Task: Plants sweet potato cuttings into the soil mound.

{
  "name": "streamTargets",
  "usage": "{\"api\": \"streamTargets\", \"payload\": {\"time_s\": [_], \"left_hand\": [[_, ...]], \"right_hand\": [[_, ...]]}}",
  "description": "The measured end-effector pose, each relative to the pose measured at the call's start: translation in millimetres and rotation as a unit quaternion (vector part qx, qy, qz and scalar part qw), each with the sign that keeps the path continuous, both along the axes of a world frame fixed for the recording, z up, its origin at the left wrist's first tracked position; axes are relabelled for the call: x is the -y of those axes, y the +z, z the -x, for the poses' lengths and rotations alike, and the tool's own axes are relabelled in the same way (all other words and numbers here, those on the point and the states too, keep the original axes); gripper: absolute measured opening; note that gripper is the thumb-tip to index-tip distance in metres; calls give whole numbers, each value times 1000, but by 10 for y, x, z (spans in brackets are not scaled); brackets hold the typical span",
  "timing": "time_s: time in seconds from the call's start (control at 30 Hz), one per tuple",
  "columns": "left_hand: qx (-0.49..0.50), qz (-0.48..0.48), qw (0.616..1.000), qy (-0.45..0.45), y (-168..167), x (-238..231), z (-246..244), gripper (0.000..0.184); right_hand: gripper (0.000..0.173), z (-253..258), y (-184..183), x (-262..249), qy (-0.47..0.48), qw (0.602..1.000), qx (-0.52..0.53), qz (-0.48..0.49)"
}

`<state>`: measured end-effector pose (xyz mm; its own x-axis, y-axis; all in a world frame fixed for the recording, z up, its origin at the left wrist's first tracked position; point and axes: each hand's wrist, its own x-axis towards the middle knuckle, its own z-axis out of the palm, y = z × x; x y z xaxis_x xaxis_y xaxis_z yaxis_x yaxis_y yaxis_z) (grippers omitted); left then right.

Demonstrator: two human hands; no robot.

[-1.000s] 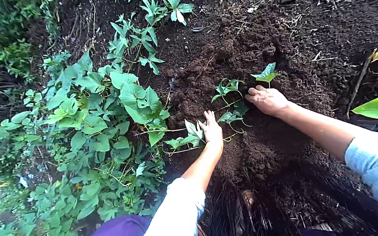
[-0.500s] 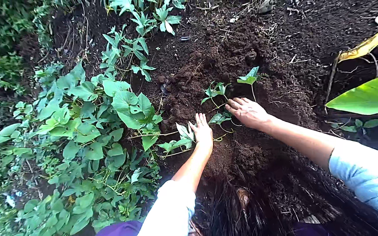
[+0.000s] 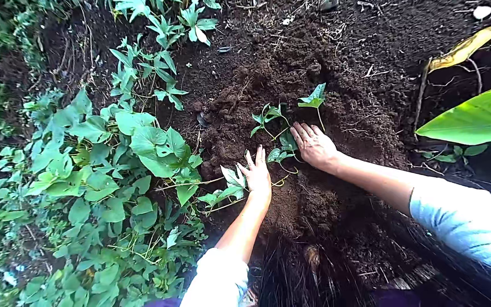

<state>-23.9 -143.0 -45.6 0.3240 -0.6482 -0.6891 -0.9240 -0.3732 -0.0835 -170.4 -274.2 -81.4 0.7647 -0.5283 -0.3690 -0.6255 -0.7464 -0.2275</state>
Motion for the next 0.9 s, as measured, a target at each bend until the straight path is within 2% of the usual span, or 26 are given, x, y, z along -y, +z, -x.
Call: {"api": "streamTargets", "payload": {"time_s": [0.17, 0.27, 0.37, 0.47, 0.53, 0.63, 0.7, 0.77, 0.83, 0.9], "left_hand": [[11, 0, 998, -55, -9, -32, -2, 78], [-16, 20, 999, -35, 38, -52, -39, 76], [-33, 38, 998, -26, 37, -82, -96, 72], [-37, 52, 998, -21, 32, -103, -83, 73], [-34, 65, 997, -30, 18, -113, -77, 75], [-19, 53, 997, -54, 8, -111, -64, 72], [-36, 31, 998, -44, 78, -32, -85, 70], [-77, 4, 997, -4, 207, 79, -131, 66], [-111, 18, 993, 20, 353, 102, -187, 62], [-87, 22, 996, -2, 440, 60, -221, 61]], "right_hand": [[47, -202, -32, 190, -42, 998, -24, -41], [47, -211, 68, 242, -50, 995, -46, -74], [47, -180, 201, 159, -47, 994, -72, -64], [36, -142, 421, 72, -61, 993, -84, -56], [29, -115, 598, 76, -112, 988, -54, -93], [32, 49, 823, 34, -180, 969, 40, -163], [31, 243, 917, -82, -190, 961, 101, -174], [27, 495, 939, -283, -190, 957, 166, -144], [25, 748, 966, -473, -191, 952, 217, -104], [27, 975, 996, -665, -206, 944, 249, -57]]}}
